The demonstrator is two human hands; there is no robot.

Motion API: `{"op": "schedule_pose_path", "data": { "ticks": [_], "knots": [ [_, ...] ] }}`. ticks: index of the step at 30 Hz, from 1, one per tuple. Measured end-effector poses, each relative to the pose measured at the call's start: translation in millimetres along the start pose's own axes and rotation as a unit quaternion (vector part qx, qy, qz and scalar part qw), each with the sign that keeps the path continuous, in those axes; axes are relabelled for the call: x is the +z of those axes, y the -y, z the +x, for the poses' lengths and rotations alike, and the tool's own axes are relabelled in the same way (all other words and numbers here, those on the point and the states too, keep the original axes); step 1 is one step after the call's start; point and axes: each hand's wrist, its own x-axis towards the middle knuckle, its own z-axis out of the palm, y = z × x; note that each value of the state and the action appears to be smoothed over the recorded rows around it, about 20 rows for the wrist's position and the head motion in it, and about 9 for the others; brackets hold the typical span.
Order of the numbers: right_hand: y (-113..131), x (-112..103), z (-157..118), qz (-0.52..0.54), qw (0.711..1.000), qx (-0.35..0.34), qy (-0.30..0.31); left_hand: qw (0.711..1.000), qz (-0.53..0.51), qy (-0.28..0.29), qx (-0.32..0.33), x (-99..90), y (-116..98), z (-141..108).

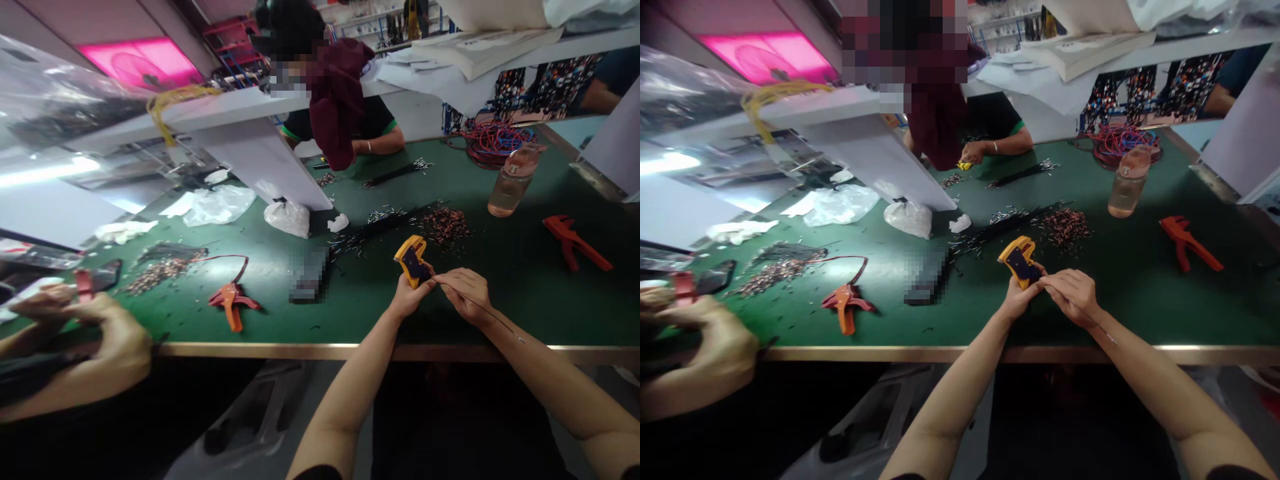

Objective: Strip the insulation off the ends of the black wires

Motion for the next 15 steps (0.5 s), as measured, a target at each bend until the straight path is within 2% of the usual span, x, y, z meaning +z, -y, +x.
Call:
{"op": "schedule_pose_path", "data": {
  "ticks": [15],
  "knots": [
    [1.6,-0.7,1.2,-0.024,1.0,-0.007,0.011,0.999,0.021,-0.033,-0.008,1.7,1.7,2.0]
  ]
}}
